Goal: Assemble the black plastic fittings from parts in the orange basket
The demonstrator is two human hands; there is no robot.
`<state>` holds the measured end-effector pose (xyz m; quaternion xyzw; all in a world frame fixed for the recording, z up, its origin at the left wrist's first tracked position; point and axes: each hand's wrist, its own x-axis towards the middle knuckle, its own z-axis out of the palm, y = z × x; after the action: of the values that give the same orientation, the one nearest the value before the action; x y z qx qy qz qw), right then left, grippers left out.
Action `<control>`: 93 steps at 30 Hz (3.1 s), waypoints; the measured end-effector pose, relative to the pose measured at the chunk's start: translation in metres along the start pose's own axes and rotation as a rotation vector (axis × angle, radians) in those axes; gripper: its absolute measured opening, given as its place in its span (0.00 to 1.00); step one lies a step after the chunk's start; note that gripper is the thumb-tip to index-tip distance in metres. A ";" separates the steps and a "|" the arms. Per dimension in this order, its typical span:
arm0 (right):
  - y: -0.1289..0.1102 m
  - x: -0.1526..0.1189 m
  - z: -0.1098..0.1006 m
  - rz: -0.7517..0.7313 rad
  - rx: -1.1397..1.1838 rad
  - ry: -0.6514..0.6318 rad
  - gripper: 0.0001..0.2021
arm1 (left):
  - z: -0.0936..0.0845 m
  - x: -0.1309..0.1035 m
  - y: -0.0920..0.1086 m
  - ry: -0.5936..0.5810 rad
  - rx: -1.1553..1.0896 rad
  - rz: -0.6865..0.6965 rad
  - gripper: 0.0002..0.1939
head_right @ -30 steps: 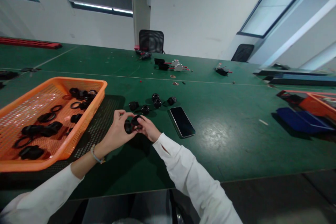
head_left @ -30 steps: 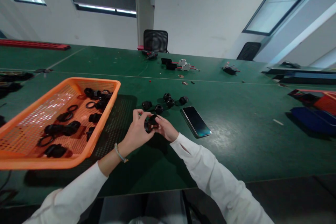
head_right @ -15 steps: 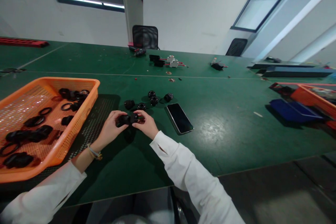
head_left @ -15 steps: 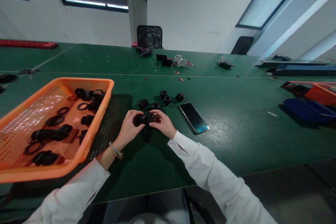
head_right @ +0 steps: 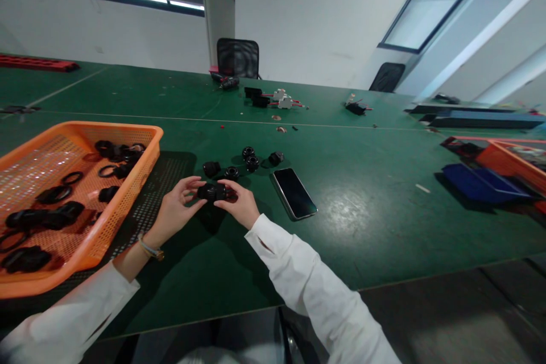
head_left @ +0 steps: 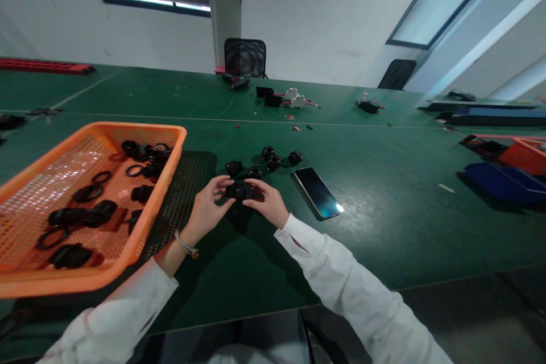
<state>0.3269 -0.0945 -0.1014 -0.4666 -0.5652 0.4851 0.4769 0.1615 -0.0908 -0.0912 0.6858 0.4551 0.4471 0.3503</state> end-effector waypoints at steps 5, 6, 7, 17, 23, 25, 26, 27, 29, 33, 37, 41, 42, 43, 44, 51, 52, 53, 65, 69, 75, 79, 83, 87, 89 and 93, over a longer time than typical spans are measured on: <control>0.000 0.000 0.000 -0.001 -0.025 -0.029 0.25 | -0.001 -0.003 0.000 0.021 0.110 0.046 0.22; 0.000 0.000 -0.001 0.008 -0.012 -0.051 0.25 | -0.002 -0.002 0.000 0.032 0.130 0.055 0.23; 0.001 0.000 -0.002 0.021 0.008 -0.076 0.25 | -0.003 -0.002 0.000 0.045 0.150 0.061 0.24; 0.005 0.002 -0.003 0.020 0.168 -0.072 0.20 | 0.000 0.002 0.001 -0.222 0.054 -0.063 0.28; 0.004 -0.002 0.001 0.012 0.182 -0.159 0.17 | 0.000 0.000 0.007 -0.269 0.069 -0.087 0.26; 0.004 -0.002 0.001 0.034 0.252 -0.163 0.18 | 0.000 0.000 0.007 -0.262 0.030 -0.097 0.25; 0.003 -0.002 0.001 0.047 0.282 -0.165 0.18 | 0.001 -0.001 0.006 -0.253 0.011 -0.101 0.25; 0.003 -0.002 0.002 0.062 0.307 -0.168 0.19 | 0.001 -0.001 0.005 -0.240 0.002 -0.102 0.25; 0.002 -0.003 0.003 0.096 0.342 -0.179 0.19 | 0.003 -0.003 0.002 -0.196 0.021 -0.083 0.24; 0.000 -0.004 0.006 0.175 0.419 -0.240 0.19 | 0.007 -0.006 -0.004 -0.072 0.147 0.074 0.23; 0.001 -0.003 0.006 0.195 0.419 -0.201 0.21 | 0.006 -0.006 -0.002 0.001 0.234 0.183 0.22; 0.002 -0.001 0.002 0.063 0.134 -0.107 0.20 | 0.002 -0.003 0.003 -0.095 0.159 0.087 0.18; 0.001 -0.001 0.000 0.024 0.036 -0.083 0.20 | 0.001 -0.002 0.003 -0.121 0.116 0.039 0.17; 0.001 -0.001 -0.001 -0.006 -0.055 -0.061 0.20 | 0.001 -0.001 0.003 -0.145 0.076 -0.006 0.18; 0.001 -0.001 -0.002 -0.023 -0.129 -0.042 0.20 | 0.001 0.000 0.003 -0.169 0.046 -0.042 0.18; -0.001 -0.003 -0.005 -0.080 -0.279 -0.065 0.25 | -0.003 0.002 0.003 -0.279 0.159 -0.004 0.18; -0.002 -0.003 -0.005 -0.094 -0.291 -0.079 0.25 | -0.004 0.002 0.004 -0.281 0.190 0.001 0.19; -0.002 -0.004 -0.005 -0.102 -0.300 -0.084 0.24 | -0.006 0.002 0.004 -0.286 0.218 0.006 0.18; -0.002 0.001 -0.008 0.008 0.116 -0.091 0.16 | -0.009 0.009 -0.002 -0.240 -0.110 -0.156 0.20; -0.003 0.001 -0.009 -0.024 0.130 -0.046 0.16 | -0.010 0.009 -0.001 -0.223 -0.137 -0.177 0.21; 0.001 0.001 -0.009 -0.070 0.104 -0.006 0.16 | -0.010 0.009 -0.002 -0.269 -0.217 -0.191 0.21; 0.000 -0.001 -0.009 -0.102 0.100 -0.046 0.16 | -0.010 0.009 -0.002 -0.272 -0.208 -0.240 0.21; -0.003 -0.002 -0.009 -0.073 0.114 -0.079 0.18 | -0.011 0.010 -0.001 -0.277 -0.216 -0.268 0.21; -0.003 -0.002 -0.009 -0.050 0.098 -0.082 0.18 | -0.011 0.010 -0.001 -0.270 -0.203 -0.264 0.21; -0.003 -0.002 -0.009 -0.047 0.075 -0.070 0.18 | -0.011 0.009 -0.002 -0.258 -0.184 -0.246 0.21; 0.000 -0.002 -0.008 -0.021 0.050 -0.061 0.18 | -0.011 0.009 -0.004 -0.246 -0.156 -0.218 0.21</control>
<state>0.3354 -0.0953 -0.1008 -0.4336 -0.5721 0.5079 0.4762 0.1513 -0.0801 -0.0879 0.6526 0.4442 0.3532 0.5020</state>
